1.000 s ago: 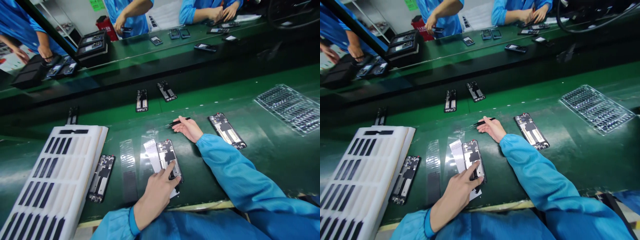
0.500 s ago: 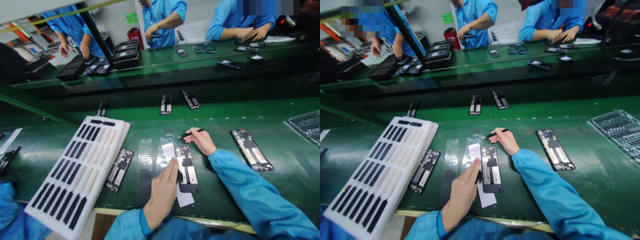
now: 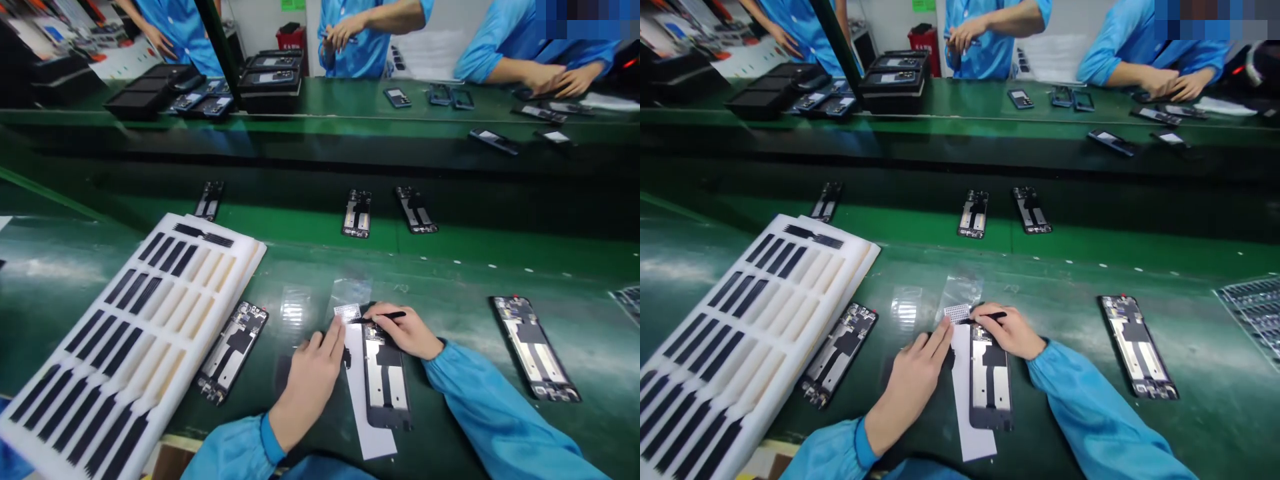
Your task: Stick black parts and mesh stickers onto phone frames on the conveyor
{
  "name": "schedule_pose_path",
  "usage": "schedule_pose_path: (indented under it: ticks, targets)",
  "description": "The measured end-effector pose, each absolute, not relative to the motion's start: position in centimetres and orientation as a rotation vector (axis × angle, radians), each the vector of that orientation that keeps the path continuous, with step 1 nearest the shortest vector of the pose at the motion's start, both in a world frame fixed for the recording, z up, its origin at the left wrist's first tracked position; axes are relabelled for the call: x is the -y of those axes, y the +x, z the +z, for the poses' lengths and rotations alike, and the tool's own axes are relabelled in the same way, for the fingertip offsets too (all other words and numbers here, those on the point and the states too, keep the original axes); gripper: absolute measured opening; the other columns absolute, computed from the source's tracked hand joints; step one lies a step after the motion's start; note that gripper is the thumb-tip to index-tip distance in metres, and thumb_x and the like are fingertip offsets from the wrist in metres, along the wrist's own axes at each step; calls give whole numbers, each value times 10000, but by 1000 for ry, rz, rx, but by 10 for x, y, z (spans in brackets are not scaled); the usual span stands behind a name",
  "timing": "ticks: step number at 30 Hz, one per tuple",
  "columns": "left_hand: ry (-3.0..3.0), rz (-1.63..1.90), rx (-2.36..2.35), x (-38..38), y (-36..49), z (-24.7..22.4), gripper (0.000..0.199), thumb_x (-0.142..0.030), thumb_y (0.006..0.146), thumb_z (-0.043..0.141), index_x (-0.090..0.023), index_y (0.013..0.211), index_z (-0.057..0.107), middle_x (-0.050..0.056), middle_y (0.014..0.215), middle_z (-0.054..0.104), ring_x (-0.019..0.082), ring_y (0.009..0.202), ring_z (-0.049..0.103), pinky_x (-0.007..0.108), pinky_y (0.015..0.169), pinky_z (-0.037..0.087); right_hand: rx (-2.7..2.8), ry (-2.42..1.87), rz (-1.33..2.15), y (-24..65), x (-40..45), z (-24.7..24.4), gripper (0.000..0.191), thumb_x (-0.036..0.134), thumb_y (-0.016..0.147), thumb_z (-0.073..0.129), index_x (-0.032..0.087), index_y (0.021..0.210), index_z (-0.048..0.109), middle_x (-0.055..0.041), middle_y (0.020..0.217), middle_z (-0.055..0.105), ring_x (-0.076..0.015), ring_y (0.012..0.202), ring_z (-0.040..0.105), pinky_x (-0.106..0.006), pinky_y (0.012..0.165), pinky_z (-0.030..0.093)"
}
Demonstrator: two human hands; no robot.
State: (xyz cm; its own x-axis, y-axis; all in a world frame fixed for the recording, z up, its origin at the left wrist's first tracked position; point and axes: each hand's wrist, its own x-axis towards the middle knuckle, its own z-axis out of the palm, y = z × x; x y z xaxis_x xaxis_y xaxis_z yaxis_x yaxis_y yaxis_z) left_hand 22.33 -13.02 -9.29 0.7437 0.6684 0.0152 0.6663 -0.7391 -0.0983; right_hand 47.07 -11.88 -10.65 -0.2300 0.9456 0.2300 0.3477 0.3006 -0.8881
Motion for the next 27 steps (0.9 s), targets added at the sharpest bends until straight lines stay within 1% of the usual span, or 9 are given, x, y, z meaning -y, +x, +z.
schedule_pose_path:
  ticks: [5,9,14,19,23,27]
  targets:
    - [-2864,28,1050,128,223,-89,592,0,802,531,-116,1382,571,95,1517,502,184,860,632,293,644,588,1795,-1142,886,469,117,-104,241,286,1040,482,197,1040,706,-82,910,767,-181,843,726,-274,782,567]
    - [-2858,45,994,128,224,-86,594,-11,782,533,-89,1370,578,135,1502,512,192,840,639,293,621,578,1837,-1119,903,471,119,-105,211,244,1032,491,191,1056,694,-90,922,757,-189,855,712,-290,783,559]
    - [-2859,107,924,129,224,-86,603,-35,799,519,-66,1400,541,181,1522,474,194,815,628,302,615,565,1897,-1113,924,470,118,-98,210,238,1031,487,193,1076,688,-88,916,750,-199,852,696,-306,762,553]
    - [-2867,101,894,129,221,-89,618,-31,807,504,-61,1424,509,187,1538,451,197,841,616,314,653,562,1871,-1210,974,466,117,-90,199,252,1030,494,205,1052,686,-75,937,755,-192,862,711,-303,788,558]
    - [-2858,89,893,129,221,-90,591,-37,834,494,-59,1424,508,191,1546,439,194,840,610,315,656,557,1863,-1243,921,461,120,-89,208,256,1032,487,206,1030,689,-73,948,761,-196,883,712,-310,811,555]
    - [-2850,85,890,130,221,-91,587,-28,833,484,-69,1417,518,187,1538,453,190,836,607,309,664,554,1856,-1270,850,457,125,-91,200,223,1023,489,206,1011,689,-63,897,759,-198,839,702,-311,775,545]
